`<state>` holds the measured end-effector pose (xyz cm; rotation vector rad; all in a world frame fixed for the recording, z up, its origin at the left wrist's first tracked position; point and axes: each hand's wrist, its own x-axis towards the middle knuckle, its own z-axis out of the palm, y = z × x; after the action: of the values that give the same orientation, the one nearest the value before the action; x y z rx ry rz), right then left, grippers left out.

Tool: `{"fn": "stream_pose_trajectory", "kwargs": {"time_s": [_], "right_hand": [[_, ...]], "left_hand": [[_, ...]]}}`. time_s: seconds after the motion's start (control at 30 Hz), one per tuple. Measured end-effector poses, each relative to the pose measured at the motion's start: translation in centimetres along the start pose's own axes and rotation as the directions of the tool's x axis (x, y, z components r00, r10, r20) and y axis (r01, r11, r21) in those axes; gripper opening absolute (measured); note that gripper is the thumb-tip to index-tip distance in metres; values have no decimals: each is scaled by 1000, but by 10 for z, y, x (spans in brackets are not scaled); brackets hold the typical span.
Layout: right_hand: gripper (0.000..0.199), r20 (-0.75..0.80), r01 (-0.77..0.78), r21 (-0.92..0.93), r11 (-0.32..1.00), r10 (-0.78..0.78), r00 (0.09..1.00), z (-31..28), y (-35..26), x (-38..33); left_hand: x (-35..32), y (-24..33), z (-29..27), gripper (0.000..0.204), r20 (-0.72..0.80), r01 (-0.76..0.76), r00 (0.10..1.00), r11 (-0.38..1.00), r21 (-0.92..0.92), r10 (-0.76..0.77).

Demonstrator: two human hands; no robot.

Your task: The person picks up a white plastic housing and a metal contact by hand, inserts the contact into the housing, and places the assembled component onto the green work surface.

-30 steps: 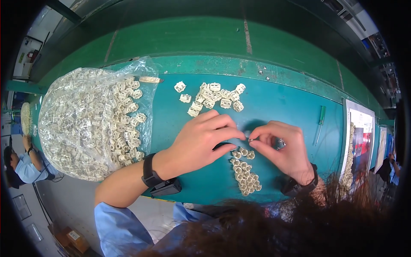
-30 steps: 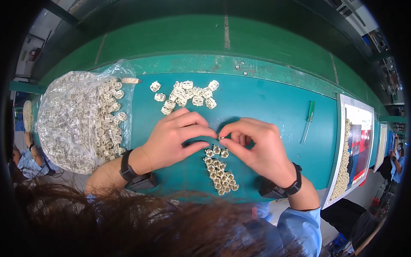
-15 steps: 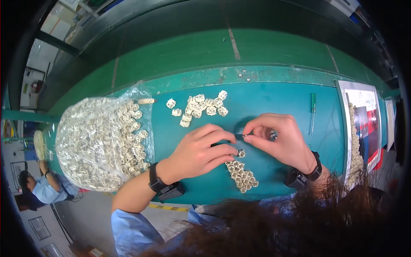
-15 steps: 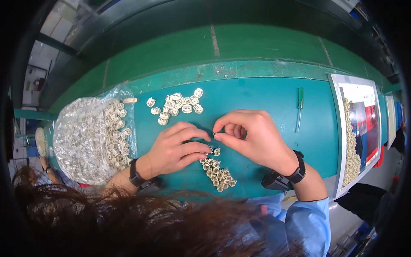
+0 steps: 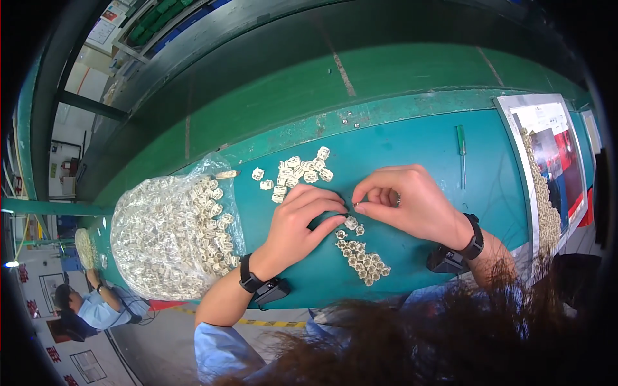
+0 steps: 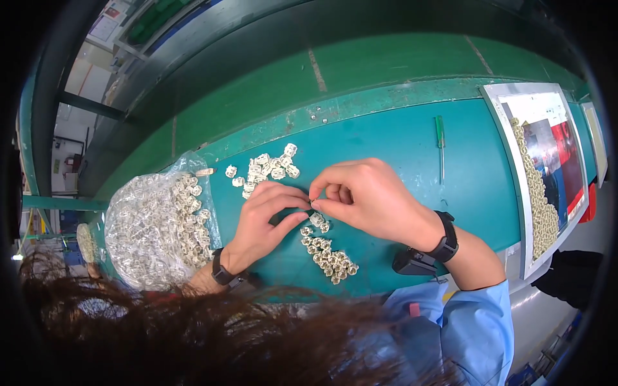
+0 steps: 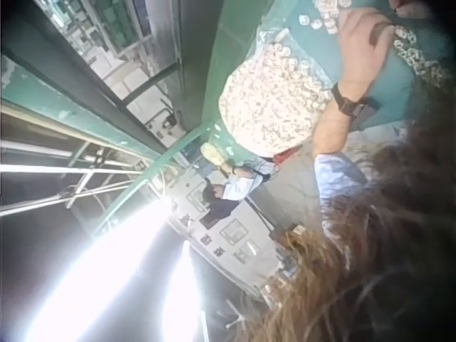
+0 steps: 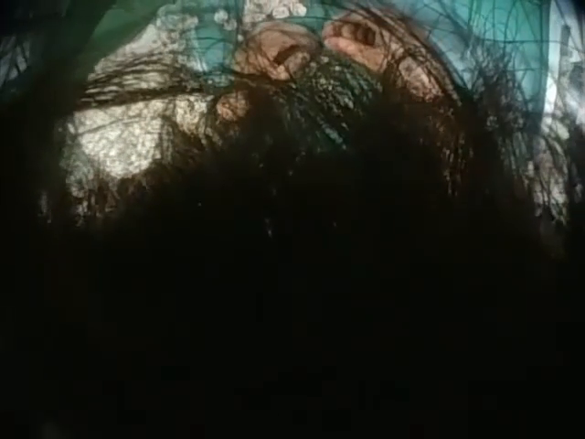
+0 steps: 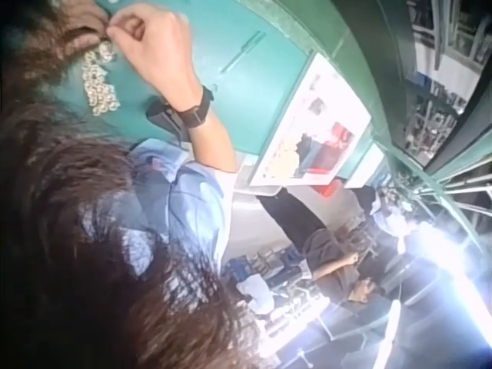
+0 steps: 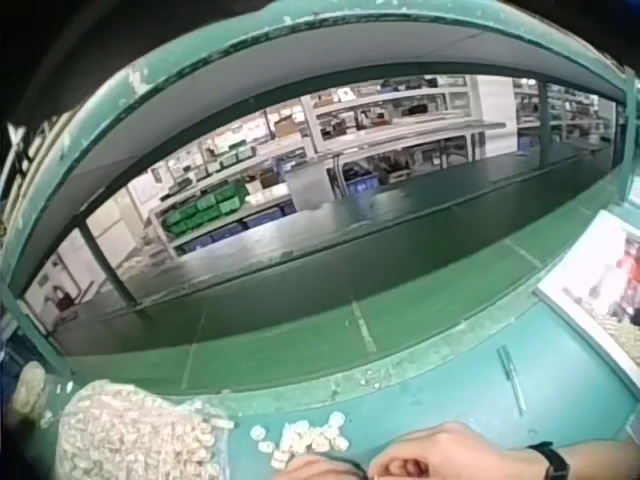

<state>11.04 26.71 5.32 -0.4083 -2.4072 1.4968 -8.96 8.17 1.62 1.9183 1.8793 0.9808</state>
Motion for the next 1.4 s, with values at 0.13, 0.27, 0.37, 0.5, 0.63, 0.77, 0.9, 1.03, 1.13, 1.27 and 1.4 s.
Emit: {"fn": "stream_pose_trajectory", "kwargs": {"time_s": [0.13, 0.27, 0.37, 0.5, 0.63, 0.77, 0.9, 1.03, 1.13, 1.27, 1.4], "right_hand": [[12, -25, 33, 1, 999, -33, 999, -6, -2, 2], [12, -54, 11, 45, 999, -8, 999, -12, 6, 2], [12, -74, 53, 24, 998, -51, 996, -12, 15, 4], [11, -68, 84, -14, 996, -84, 994, -15, 17, 4], [11, -64, 76, -19, 997, -78, 995, -14, 18, 4], [11, -54, 75, -35, 997, -77, 996, -14, 21, 4], [11, -49, 71, -44, 996, -73, 996, -13, 24, 2], [11, -32, 34, -43, 999, -35, 999, -8, 20, 4], [12, -13, 22, -34, 999, -22, 1000, -7, 14, 1], [14, -21, 40, -107, 993, -43, 999, 4, 14, -2], [16, -31, 134, -250, 959, -147, 989, 22, 13, -1]], "left_hand": [[8, 0, -1, 27, 104, 29, 994, 1000, 6, -30], [18, 11, -7, 30, 216, 108, 970, 994, 12, -108], [18, 7, -5, 31, 204, 100, 974, 995, 15, -101], [20, 3, -5, 29, 116, 51, 991, 995, 87, -60], [19, 6, -7, 27, 155, 21, 987, 995, 102, -37], [16, 0, -7, 24, 111, 89, 990, 996, -24, -85], [13, -3, -10, 25, 62, -118, 992, 986, 119, 111], [11, 2, 3, 28, 28, -155, 988, 976, 154, 153], [11, 8, 9, 30, 31, 39, 999, 999, 10, -39], [10, 5, 10, 32, 38, 150, 989, 977, -148, -146], [5, -6, 16, 30, -37, 84, 995, 978, -192, -92]]}}
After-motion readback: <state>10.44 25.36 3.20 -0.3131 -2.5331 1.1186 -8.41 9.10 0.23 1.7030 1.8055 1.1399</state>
